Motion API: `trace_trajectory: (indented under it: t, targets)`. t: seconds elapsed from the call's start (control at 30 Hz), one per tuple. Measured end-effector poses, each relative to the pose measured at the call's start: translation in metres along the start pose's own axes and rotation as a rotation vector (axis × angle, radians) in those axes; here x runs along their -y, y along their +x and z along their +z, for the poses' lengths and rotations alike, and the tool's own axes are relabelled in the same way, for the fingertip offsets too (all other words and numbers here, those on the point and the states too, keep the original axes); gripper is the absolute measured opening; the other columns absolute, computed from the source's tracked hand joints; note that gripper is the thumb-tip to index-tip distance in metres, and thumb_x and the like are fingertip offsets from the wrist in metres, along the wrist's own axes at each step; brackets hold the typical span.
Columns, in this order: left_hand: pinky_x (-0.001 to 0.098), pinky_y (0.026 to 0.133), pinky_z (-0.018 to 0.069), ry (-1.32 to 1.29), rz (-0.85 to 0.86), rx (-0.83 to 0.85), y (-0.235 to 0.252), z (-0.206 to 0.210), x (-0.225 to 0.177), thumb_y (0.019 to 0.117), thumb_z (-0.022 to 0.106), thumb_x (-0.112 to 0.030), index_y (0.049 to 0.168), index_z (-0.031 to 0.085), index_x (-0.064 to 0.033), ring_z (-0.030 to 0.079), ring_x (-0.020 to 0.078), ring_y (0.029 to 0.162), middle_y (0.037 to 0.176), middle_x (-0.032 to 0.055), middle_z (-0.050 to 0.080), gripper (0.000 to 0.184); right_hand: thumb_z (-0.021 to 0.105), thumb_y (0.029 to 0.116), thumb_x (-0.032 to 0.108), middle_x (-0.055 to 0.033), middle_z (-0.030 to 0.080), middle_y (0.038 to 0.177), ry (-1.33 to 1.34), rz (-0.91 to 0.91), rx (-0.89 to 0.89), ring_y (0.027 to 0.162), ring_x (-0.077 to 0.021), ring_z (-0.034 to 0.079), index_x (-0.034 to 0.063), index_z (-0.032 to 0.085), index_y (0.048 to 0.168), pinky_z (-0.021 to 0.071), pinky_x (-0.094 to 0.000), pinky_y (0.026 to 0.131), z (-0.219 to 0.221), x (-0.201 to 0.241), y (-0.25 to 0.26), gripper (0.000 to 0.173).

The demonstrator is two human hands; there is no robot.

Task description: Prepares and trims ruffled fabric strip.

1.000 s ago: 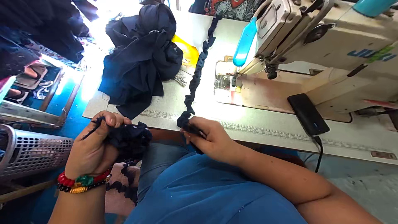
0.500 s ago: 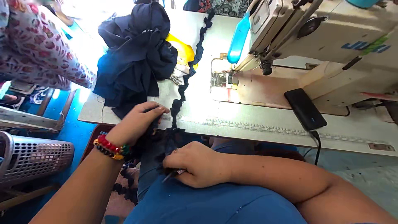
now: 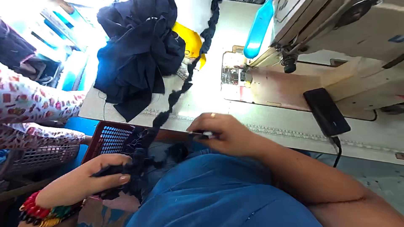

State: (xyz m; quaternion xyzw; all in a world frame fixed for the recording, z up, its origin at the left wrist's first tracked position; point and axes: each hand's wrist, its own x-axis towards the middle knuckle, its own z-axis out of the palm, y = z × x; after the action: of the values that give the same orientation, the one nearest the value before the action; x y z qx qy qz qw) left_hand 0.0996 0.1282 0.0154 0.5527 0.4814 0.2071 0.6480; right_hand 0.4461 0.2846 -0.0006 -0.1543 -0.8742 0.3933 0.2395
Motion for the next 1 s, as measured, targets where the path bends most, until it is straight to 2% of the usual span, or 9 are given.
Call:
trace_trajectory:
  t: [0.1, 0.2, 0.4, 0.57, 0.6, 0.73, 0.83, 0.9, 1.0]
  targets:
    - [0.01, 0.055, 0.0498, -0.083, -0.05, 0.013, -0.021, 0.001, 0.021, 0.0954, 0.069, -0.037, 0.1, 0.073, -0.0348, 0.059, -0.0091, 0.063, 0.083, -0.0191, 0.069, 0.006, 0.067, 0.0898, 0.006, -0.0065, 0.071, 0.109, -0.178, 0.056, -0.087, 0.086, -0.0134, 0.068, 0.007, 0.074, 0.112, 0.0595, -0.0322, 0.072, -0.021, -0.017, 0.005, 0.023]
    - [0.0101, 0.055, 0.0497, -0.131, -0.087, 0.002, -0.031, 0.005, 0.039, 0.0955, 0.069, -0.035, 0.1, 0.074, -0.0357, 0.059, -0.009, 0.063, 0.083, -0.0193, 0.07, 0.007, 0.066, 0.0912, 0.004, -0.0094, 0.07, 0.108, -0.296, 0.131, -0.127, 0.078, -0.017, 0.065, 0.0066, 0.074, 0.112, 0.0565, -0.0355, 0.066, -0.036, -0.022, 0.016, 0.023]
    - [0.0113, 0.052, 0.0489, -0.244, -0.142, -0.122, -0.04, 0.003, 0.054, 0.0937, 0.07, -0.035, 0.101, 0.075, -0.0378, 0.058, -0.0069, 0.058, 0.078, -0.0164, 0.07, 0.009, 0.06, 0.0954, 0.006, -0.0124, 0.07, 0.109, -0.377, 0.197, -0.165, 0.075, -0.0165, 0.059, 0.0056, 0.074, 0.114, 0.0503, -0.0343, 0.066, -0.051, -0.043, 0.042, 0.023]
    - [0.0138, 0.049, 0.0467, -0.234, -0.247, -0.27, -0.032, -0.003, 0.057, 0.0896, 0.068, -0.029, 0.093, 0.073, -0.0335, 0.055, -0.0035, 0.052, 0.07, -0.0137, 0.066, 0.008, 0.055, 0.0972, 0.007, -0.0096, 0.063, 0.105, -0.329, 0.426, -0.206, 0.067, -0.0114, 0.05, 0.0062, 0.071, 0.118, 0.0431, -0.0304, 0.06, -0.065, -0.056, 0.062, 0.027]
    - [0.014, 0.048, 0.0463, -0.226, -0.266, -0.285, -0.029, -0.004, 0.057, 0.0885, 0.065, -0.025, 0.092, 0.072, -0.0325, 0.055, -0.0032, 0.052, 0.069, -0.0137, 0.065, 0.01, 0.054, 0.0976, 0.006, -0.0102, 0.063, 0.108, -0.323, 0.453, -0.212, 0.067, -0.0111, 0.052, 0.0061, 0.07, 0.119, 0.0458, -0.0298, 0.061, -0.068, -0.058, 0.066, 0.027]
    - [0.0143, 0.048, 0.0461, -0.253, -0.26, -0.285, -0.029, -0.006, 0.061, 0.0888, 0.063, -0.021, 0.094, 0.072, -0.0316, 0.054, -0.0031, 0.051, 0.069, -0.0137, 0.065, 0.015, 0.053, 0.0953, 0.001, -0.0183, 0.063, 0.123, -0.37, 0.494, -0.275, 0.097, -0.0247, 0.065, 0.0046, 0.069, 0.124, 0.0538, -0.0401, 0.081, -0.074, -0.072, 0.091, 0.033]
    - [0.0137, 0.047, 0.045, -0.285, -0.234, -0.23, -0.03, -0.007, 0.062, 0.0892, 0.068, -0.028, 0.092, 0.074, -0.0339, 0.054, -0.0039, 0.05, 0.068, -0.0134, 0.066, 0.009, 0.059, 0.0919, -0.002, -0.0203, 0.062, 0.13, -0.432, 0.394, -0.263, 0.119, -0.0331, 0.061, 0.0057, 0.071, 0.125, 0.0495, -0.0496, 0.098, -0.068, -0.083, 0.112, 0.036]
    - [0.0133, 0.047, 0.0444, -0.297, -0.228, -0.208, -0.029, -0.008, 0.064, 0.0894, 0.071, -0.032, 0.091, 0.074, -0.0344, 0.053, -0.0041, 0.051, 0.068, -0.0129, 0.065, 0.005, 0.065, 0.0894, -0.002, -0.0216, 0.059, 0.137, -0.496, 0.256, -0.204, 0.12, -0.0375, 0.061, 0.0071, 0.074, 0.119, 0.0499, -0.055, 0.098, -0.062, -0.097, 0.122, 0.032]
    - [0.014, 0.047, 0.0447, -0.29, -0.231, -0.228, -0.028, -0.008, 0.066, 0.0892, 0.071, -0.032, 0.09, 0.073, -0.0338, 0.053, -0.0033, 0.051, 0.067, -0.0125, 0.064, 0.003, 0.069, 0.0899, 0.001, -0.0217, 0.051, 0.148, -0.549, 0.236, -0.09, 0.122, -0.0396, 0.06, 0.0042, 0.074, 0.109, 0.0493, -0.0582, 0.099, -0.062, -0.106, 0.129, 0.02]
